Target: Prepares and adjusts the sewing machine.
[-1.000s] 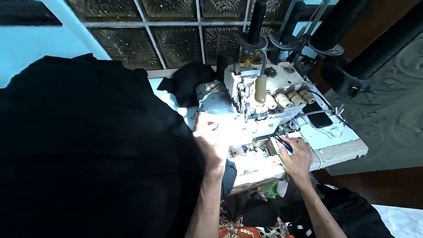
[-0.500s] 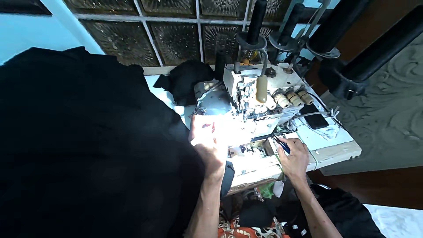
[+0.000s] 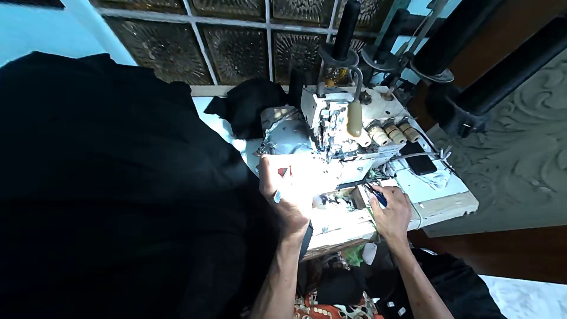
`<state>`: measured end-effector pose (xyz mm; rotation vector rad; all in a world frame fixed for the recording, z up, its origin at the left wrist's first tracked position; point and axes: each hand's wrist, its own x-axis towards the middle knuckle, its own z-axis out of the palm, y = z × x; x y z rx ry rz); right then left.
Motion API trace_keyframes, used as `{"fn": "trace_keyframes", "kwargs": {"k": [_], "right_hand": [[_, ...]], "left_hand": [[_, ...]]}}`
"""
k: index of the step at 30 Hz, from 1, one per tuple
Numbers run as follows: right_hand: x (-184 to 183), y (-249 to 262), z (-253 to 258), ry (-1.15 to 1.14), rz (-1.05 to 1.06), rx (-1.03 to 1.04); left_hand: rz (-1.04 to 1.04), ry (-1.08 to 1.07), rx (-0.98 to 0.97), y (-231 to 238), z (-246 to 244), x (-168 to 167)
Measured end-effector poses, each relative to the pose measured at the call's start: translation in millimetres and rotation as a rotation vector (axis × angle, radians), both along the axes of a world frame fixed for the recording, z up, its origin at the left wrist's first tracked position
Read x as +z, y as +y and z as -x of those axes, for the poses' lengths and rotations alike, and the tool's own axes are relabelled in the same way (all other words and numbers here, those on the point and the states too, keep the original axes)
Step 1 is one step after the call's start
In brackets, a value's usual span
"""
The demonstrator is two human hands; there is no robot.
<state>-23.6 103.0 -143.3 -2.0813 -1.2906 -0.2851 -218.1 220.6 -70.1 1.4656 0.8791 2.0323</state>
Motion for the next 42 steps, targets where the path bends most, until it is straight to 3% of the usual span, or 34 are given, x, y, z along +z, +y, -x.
{"fn": "trace_keyframes", "kwargs": {"k": [13,20,31,42], "right_hand": [[1.0,0.8,0.7,-0.002,0.008,-0.005],[1.0,0.2,1.0,-0.001,0.007,0.0],[0.9,0.3,0.6,-0.014,0.0,0.011],[0.8,-0.2,1.1,-0.015,-0.005,0.006]], "left_hand": [[-0.029,0.008,-0.024,-1.7,-3.0,-8.3],[-0.086,0.068,0.095,-1.1,-4.7,-8.7],[-0.065,-0.017,0.113,1.9,-6.5,-5.6],[-0.036,0.082,0.146,1.0,-4.9,-4.7]]}}
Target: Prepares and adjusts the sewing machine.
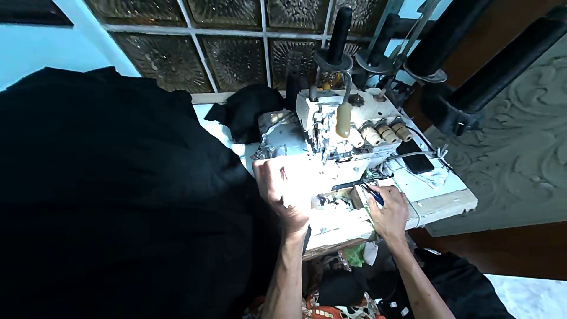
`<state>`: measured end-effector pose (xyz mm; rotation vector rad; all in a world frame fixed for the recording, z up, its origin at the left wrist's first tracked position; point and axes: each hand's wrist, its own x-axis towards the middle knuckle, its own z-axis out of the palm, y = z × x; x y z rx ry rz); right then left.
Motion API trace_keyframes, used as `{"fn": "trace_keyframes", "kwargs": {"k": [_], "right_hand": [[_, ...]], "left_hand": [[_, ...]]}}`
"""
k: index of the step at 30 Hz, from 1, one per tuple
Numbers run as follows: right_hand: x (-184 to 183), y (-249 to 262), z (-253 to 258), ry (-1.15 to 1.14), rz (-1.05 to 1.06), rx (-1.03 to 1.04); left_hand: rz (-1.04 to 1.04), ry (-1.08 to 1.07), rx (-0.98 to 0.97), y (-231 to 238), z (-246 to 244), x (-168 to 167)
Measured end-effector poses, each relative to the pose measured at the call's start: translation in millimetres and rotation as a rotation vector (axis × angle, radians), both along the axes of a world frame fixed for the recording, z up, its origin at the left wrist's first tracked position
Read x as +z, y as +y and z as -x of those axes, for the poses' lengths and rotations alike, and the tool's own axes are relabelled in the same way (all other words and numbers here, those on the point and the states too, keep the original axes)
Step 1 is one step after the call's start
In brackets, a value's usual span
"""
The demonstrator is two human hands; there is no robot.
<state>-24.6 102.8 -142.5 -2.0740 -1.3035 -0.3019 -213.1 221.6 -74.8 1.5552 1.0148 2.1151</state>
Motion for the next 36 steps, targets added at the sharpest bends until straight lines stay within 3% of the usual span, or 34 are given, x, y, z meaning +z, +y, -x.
{"fn": "trace_keyframes", "kwargs": {"k": [10,19,28,36], "right_hand": [[0.6,-0.8,2.0,0.034,0.004,-0.009],[1.4,-0.4,3.1,0.08,-0.005,-0.022],[0.3,-0.9,3.9,0.085,-0.016,-0.024],[-2.1,-0.2,4.3,0.088,-0.019,-0.037]], "left_hand": [[-0.005,-0.033,-0.123,0.6,5.2,-5.5],[0.214,-0.228,-0.354,3.0,18.5,2.4],[0.302,-0.134,-0.371,2.8,21.2,6.5],[0.26,-0.083,-0.399,6.6,24.4,7.7]]}}
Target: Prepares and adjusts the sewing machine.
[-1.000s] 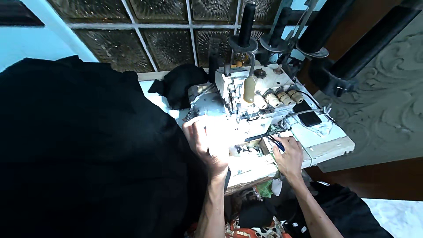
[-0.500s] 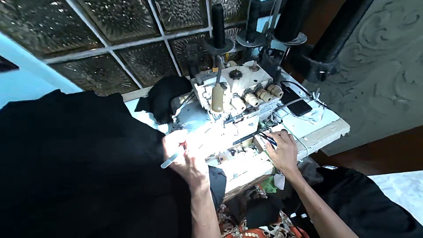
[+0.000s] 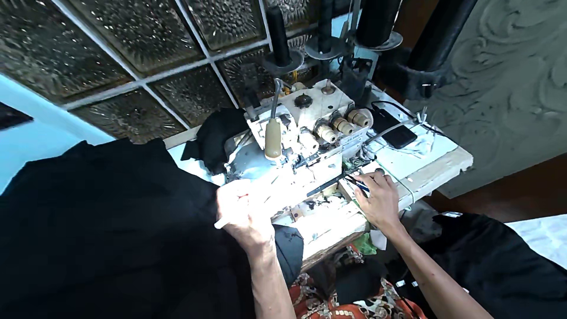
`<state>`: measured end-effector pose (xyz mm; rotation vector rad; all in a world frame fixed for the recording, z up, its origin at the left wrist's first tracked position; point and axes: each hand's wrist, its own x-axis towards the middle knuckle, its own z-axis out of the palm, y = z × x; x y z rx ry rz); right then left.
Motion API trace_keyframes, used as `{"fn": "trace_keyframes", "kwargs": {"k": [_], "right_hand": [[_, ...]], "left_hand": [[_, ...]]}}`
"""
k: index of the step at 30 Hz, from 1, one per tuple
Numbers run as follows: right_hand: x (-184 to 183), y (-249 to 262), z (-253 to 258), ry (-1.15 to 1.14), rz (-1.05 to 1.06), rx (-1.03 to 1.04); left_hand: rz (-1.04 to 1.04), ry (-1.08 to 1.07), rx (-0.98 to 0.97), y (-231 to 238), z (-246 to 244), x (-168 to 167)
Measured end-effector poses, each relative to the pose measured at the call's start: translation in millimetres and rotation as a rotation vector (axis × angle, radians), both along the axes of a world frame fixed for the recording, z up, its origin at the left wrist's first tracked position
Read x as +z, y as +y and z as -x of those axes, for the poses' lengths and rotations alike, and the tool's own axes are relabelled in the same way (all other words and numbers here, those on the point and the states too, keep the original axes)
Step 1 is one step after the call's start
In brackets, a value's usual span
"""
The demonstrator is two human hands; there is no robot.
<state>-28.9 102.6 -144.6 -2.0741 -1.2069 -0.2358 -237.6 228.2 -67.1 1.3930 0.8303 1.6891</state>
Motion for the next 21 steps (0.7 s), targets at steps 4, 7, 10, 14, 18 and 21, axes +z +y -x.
{"fn": "trace_keyframes", "kwargs": {"k": [4,7,10,14,18,21], "right_hand": [[0.5,0.2,0.2,0.009,0.006,0.003],[1.3,0.7,-0.1,0.017,0.01,0.0],[0.5,0.8,-0.4,0.039,0.009,-0.004],[1.3,0.8,0.5,0.057,0.002,0.0],[-1.6,1.3,0.1,0.063,0.008,-0.002],[-3.3,1.9,1.2,0.058,-0.001,-0.006]], "left_hand": [[0.001,-0.061,0.065,-2.2,-1.1,0.2],[-0.08,-0.014,0.176,-3.3,-3.4,-2.0],[-0.109,-0.006,0.235,-4.4,-3.3,-2.0],[-0.107,-0.04,0.226,-13.0,11.7,1.4],[-0.124,-0.028,0.162,-40.5,36.3,25.1],[-0.14,-0.038,0.017,-62.3,51.9,37.9]]}}
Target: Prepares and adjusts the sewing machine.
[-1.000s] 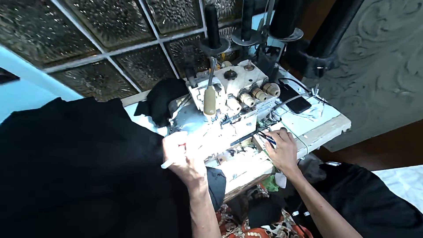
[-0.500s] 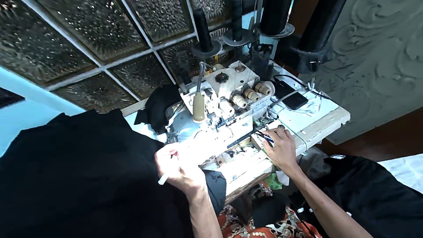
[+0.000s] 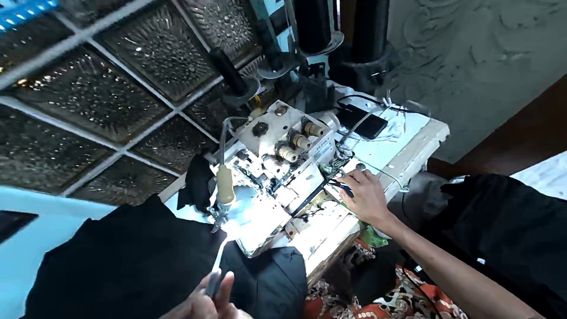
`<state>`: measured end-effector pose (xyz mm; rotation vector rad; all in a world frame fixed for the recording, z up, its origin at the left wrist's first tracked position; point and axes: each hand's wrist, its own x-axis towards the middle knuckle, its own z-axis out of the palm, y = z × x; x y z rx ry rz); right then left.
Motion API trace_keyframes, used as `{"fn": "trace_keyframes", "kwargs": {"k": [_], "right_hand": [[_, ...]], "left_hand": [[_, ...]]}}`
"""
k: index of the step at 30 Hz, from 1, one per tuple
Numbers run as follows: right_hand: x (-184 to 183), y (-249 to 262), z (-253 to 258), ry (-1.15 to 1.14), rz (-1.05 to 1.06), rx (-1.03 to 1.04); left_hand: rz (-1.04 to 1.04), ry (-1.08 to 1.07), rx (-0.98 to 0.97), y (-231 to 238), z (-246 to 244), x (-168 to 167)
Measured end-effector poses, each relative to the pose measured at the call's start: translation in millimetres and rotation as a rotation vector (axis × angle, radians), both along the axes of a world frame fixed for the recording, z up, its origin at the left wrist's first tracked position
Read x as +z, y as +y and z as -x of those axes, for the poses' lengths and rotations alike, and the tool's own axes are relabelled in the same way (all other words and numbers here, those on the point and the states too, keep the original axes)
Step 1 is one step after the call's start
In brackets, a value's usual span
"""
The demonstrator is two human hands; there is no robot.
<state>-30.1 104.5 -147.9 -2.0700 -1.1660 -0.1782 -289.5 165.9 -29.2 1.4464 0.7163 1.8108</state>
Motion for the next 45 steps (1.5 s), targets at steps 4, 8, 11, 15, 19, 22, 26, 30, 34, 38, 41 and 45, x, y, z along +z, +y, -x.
{"fn": "trace_keyframes", "kwargs": {"k": [4,8,11,15,19,22,26,30,34,38,41,45], "right_hand": [[-1.2,1.0,1.5,0.0,-0.027,0.001],[0.0,0.3,1.7,0.006,-0.025,0.003],[0.0,0.6,2.0,0.01,-0.044,-0.003],[0.2,-0.9,2.3,0.033,-0.077,-0.016],[-0.7,-1.3,3.4,0.038,-0.154,-0.038],[-1.8,-2.1,4.2,0.051,-0.224,-0.046],[-4.1,-1.1,4.0,0.044,-0.273,-0.063],[-5.6,-0.2,4.8,0.029,-0.268,-0.066],[-1.4,-0.5,5.1,0.058,-0.2,-0.05],[-2.5,0.3,4.4,0.049,-0.205,-0.065],[-4.7,0.7,3.5,0.027,-0.23,-0.072],[-4.9,0.2,3.4,0.023,-0.235,-0.06]], "left_hand": [[-0.025,0.033,-0.107,-17.8,-7.0,3.8],[-0.059,0.084,-0.222,-24.1,-26.2,-3.0],[-0.083,0.137,-0.256,-27.7,-43.8,-9.7],[-0.105,0.202,-0.261,-28.4,-62.9,-21.0],[-0.094,0.254,-0.272,-26.4,-82.4,-27.8],[-0.084,0.28,-0.243,-23.6,-94.8,-39.6],[-0.066,0.325,-0.227,-21.0,-99.3,-54.2],[-0.099,0.342,-0.248,-15.3,-97.8,-59.3],[-0.087,0.344,-0.229,-14.8,-102.3,-54.1],[-0.09,0.364,-0.243,-11.6,-101.1,-58.1],[-0.071,0.372,-0.251,-10.6,-98.4,-63.3],[-0.061,0.397,-0.245,-9.8,-95.7,-68.3]]}}
